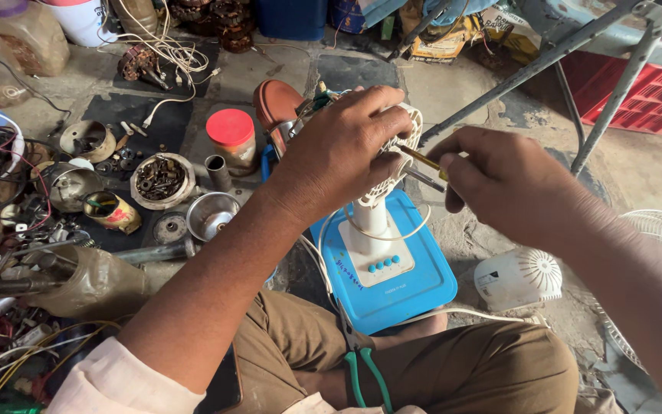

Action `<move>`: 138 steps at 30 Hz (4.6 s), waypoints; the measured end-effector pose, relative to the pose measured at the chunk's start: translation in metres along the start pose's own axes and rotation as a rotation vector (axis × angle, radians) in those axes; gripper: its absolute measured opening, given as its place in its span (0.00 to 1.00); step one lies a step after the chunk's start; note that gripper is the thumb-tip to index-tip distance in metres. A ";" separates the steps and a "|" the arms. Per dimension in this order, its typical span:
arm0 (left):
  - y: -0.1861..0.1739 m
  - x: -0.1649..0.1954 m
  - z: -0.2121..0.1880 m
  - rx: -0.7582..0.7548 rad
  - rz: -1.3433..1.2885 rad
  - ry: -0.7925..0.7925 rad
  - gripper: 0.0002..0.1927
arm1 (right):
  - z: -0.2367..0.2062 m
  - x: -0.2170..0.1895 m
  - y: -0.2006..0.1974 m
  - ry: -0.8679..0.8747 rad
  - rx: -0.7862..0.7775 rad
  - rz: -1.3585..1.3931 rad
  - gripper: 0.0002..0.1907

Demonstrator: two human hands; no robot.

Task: The person disassembles a small white fan by removing the front grille and motor housing. They use a screwdriver to loosen screws and separate components, then reassemble the fan by reversing the steps.

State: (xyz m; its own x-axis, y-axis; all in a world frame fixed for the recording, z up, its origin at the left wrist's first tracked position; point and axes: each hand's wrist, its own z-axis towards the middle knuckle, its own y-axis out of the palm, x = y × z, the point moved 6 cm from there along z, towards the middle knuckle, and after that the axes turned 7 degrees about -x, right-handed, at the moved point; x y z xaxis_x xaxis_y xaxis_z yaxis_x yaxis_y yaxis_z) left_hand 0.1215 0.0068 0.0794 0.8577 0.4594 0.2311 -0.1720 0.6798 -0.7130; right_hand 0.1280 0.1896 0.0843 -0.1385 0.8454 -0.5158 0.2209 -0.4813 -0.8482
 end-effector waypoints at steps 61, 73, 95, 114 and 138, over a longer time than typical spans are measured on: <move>0.019 0.003 -0.006 0.075 0.176 -0.109 0.15 | -0.004 0.034 0.007 -0.235 0.252 -0.011 0.15; 0.022 -0.014 -0.008 0.086 -0.205 -0.203 0.17 | 0.019 0.068 0.027 -0.233 0.059 0.269 0.16; 0.021 -0.019 -0.013 0.135 -0.286 -0.131 0.18 | -0.002 0.008 0.005 -0.374 0.318 -0.487 0.18; 0.019 -0.020 -0.017 0.202 -0.299 -0.174 0.15 | 0.010 0.026 -0.002 -0.254 0.226 -0.109 0.16; 0.019 -0.023 -0.016 0.232 -0.363 -0.211 0.15 | 0.015 0.034 0.003 0.019 0.101 -0.054 0.14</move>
State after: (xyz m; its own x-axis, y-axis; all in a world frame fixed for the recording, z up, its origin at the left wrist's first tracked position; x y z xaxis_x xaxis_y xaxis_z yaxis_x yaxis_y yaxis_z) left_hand 0.1066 0.0001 0.0504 0.7696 0.2585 0.5838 -0.0043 0.9164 -0.4001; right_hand 0.1095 0.2135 0.0624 -0.1291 0.8747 -0.4671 0.1155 -0.4546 -0.8832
